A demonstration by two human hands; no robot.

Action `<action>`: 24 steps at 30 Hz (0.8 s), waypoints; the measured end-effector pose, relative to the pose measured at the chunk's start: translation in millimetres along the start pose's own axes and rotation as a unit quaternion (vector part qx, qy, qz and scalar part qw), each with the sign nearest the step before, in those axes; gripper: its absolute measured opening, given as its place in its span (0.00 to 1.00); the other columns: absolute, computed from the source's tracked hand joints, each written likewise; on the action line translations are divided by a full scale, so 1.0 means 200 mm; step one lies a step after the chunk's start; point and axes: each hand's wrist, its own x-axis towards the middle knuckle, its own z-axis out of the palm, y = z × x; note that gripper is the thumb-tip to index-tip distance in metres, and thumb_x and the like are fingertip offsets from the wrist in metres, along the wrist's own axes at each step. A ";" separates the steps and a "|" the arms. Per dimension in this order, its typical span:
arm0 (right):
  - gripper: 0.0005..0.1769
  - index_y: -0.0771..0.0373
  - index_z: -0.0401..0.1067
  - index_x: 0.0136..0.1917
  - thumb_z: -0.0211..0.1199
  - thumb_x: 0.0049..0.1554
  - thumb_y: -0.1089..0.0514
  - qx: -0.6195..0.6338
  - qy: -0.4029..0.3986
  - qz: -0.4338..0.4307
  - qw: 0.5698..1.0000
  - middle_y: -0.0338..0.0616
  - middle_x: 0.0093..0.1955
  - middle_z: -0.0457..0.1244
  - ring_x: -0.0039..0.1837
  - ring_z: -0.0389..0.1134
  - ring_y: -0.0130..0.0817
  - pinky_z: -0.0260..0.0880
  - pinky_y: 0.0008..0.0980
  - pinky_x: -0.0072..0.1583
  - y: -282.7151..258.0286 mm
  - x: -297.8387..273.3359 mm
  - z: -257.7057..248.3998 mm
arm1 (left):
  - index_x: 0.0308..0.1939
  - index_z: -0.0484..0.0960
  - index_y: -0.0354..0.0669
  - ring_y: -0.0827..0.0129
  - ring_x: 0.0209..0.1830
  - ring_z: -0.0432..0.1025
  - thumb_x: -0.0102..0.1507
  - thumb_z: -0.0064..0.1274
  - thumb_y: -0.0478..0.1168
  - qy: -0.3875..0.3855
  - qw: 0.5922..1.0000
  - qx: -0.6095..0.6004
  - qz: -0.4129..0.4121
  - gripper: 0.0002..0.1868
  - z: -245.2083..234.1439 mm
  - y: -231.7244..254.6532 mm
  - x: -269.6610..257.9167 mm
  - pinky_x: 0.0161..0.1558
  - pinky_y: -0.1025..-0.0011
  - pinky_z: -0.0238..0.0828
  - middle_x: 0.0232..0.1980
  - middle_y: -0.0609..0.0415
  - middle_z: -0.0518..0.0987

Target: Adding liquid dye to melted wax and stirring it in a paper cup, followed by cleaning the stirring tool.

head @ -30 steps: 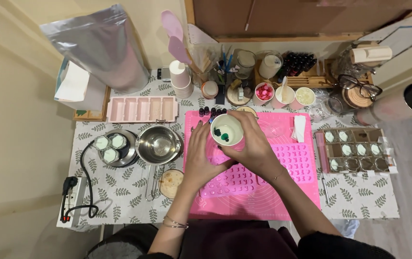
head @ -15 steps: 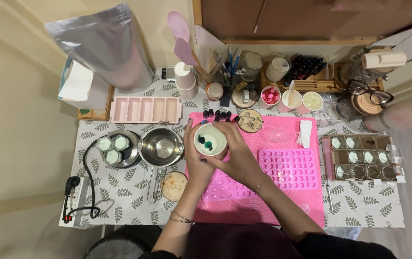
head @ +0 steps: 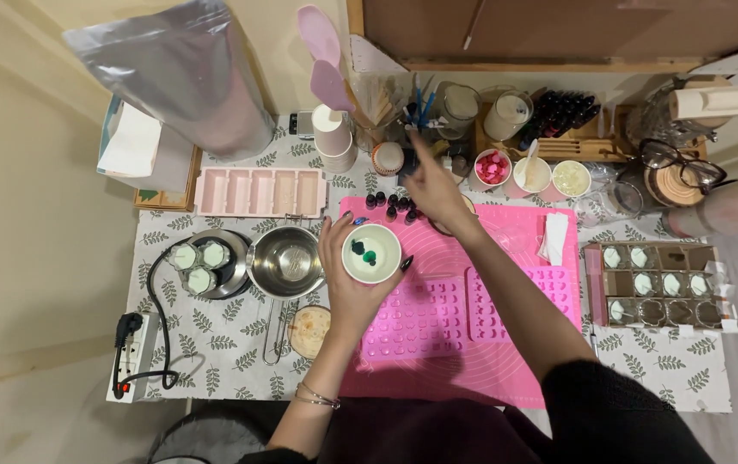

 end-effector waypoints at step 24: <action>0.12 0.65 0.70 0.51 0.53 0.63 0.54 0.144 0.099 0.096 0.980 0.47 0.39 0.68 0.41 0.75 0.47 0.74 0.40 0.44 -0.17 0.66 0.24 | 0.63 0.68 0.40 0.41 0.81 0.51 0.48 0.71 0.40 0.035 0.998 0.011 -0.047 0.42 -0.05 -0.08 0.12 0.77 0.45 0.48 0.72 0.43 0.66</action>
